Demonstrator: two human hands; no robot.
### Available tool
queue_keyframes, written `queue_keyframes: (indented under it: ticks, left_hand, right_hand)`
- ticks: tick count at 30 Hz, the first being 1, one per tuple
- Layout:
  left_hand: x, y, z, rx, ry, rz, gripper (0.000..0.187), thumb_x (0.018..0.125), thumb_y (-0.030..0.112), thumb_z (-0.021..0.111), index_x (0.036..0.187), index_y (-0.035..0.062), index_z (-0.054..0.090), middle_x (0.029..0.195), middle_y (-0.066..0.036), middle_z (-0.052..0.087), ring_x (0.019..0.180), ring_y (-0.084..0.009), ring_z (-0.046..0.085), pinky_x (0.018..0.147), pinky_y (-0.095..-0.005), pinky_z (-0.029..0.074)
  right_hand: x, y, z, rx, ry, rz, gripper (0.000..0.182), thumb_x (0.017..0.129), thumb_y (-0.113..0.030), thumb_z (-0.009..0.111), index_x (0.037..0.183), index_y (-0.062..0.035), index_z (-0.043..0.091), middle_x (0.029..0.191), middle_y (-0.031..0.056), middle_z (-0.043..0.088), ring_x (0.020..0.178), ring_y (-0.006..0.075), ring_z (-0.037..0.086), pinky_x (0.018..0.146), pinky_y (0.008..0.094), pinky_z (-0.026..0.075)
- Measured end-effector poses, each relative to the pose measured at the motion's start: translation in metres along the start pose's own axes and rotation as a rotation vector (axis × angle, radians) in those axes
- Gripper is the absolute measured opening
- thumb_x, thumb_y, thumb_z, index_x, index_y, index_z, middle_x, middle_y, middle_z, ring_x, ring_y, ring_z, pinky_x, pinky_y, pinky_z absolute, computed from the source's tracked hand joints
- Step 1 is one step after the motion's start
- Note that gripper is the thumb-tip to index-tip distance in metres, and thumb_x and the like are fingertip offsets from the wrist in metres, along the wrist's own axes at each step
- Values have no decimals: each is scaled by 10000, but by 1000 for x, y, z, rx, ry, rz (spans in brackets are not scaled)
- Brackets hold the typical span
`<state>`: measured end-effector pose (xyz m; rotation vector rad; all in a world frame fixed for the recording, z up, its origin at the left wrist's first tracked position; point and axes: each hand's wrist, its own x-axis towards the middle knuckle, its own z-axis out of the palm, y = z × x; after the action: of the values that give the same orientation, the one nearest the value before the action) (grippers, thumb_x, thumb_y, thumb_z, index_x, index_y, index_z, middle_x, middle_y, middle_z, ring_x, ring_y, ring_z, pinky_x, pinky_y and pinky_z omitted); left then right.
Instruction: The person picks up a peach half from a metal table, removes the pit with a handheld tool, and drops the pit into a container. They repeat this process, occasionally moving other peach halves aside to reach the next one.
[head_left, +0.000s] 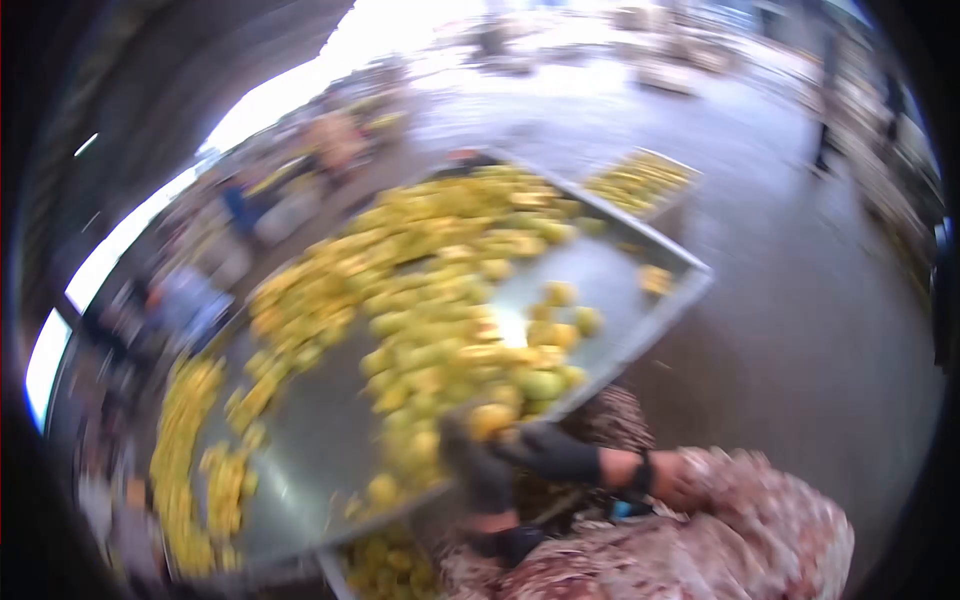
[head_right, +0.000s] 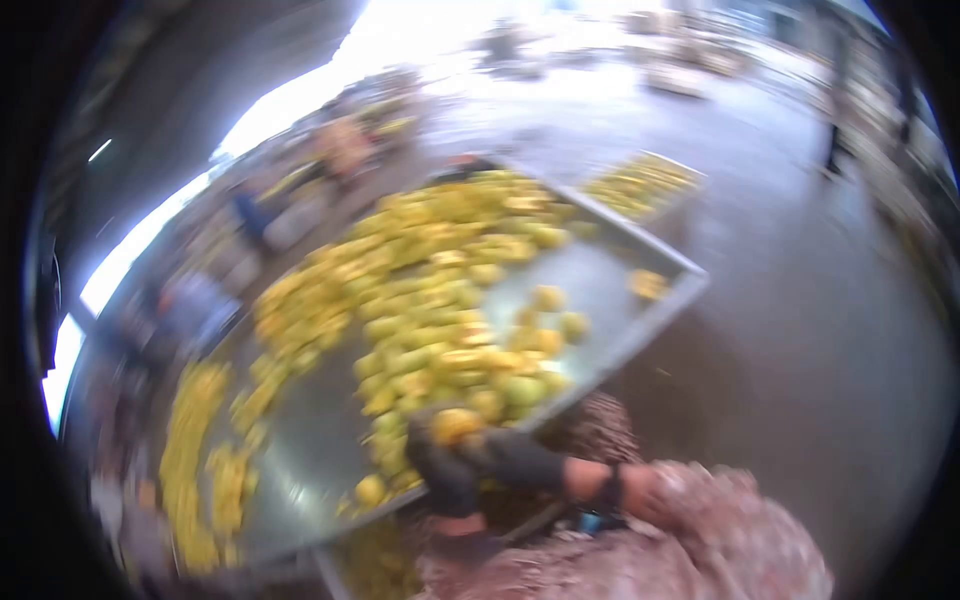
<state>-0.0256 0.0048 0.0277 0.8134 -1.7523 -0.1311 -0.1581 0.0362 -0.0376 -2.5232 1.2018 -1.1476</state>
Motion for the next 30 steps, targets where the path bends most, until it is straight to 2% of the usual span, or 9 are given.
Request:
queue_keyframes:
  ticks: [3,7,9,13,15,20,23,26,30]
  left_hand:
    - [11,17,-12,-508,167,-532,280,1020,205,538,856,7,650,877,-88,673,817,-199,626,782,-351,505]
    - [11,9,-28,-694,-20,-594,377,1023,273,508,823,4,679,787,-78,687,777,-175,653,763,-336,526]
    - [5,0,-23,-630,-118,-459,471,1027,317,443,771,15,698,806,-75,707,769,-167,659,753,-331,530]
    - [2,8,-33,-749,-34,-475,289,927,255,584,774,33,687,786,-69,677,764,-197,633,750,-347,507]
    - [7,11,-54,-550,-41,-283,145,847,166,676,784,37,667,828,-62,667,782,-201,628,747,-340,505]
    - [-41,-32,-134,-1058,409,-1000,353,1004,376,546,913,51,649,826,-49,655,766,-182,640,716,-331,538]
    - [-97,-115,-228,-104,264,-1117,310,999,304,605,970,2,666,949,-142,677,929,-231,659,816,-394,547]
    - [-60,-163,-211,752,-111,-623,326,963,265,645,1085,-36,660,1173,-244,635,1133,-325,610,941,-443,507]
    - [45,-244,-100,541,-215,-218,591,910,297,691,1371,-21,504,1473,-244,446,1310,-437,466,1081,-496,402]
  right_hand:
    - [14,-17,-12,986,-226,468,249,983,-114,522,1215,-37,569,989,131,627,896,243,632,779,349,518]
    - [3,-6,-7,1953,-274,848,323,1012,-114,516,1326,-40,525,1182,87,613,1075,192,593,917,299,496]
    - [3,-11,-27,1454,-348,723,399,1019,-155,540,1397,-43,477,1263,50,573,1133,150,557,965,278,472]
    - [21,-22,-45,1499,-471,585,636,966,-228,646,1499,-46,349,1365,55,506,1198,166,521,1010,336,456]
    - [30,-29,-30,1106,-543,169,489,938,-196,671,1359,-15,500,1300,119,569,1124,236,584,958,373,491]
    - [12,-44,-5,897,-351,89,233,902,-163,657,1117,-74,653,850,132,703,715,359,669,668,446,537]
    - [-47,10,27,95,-805,266,209,905,-244,638,1041,-89,671,817,150,699,730,369,682,645,454,536]
    - [-53,22,25,101,-715,427,212,902,-298,620,962,-100,667,781,166,686,723,381,675,621,467,529]
    - [-34,21,26,249,-415,382,106,886,-193,624,932,-98,627,712,183,651,676,407,652,607,514,500]
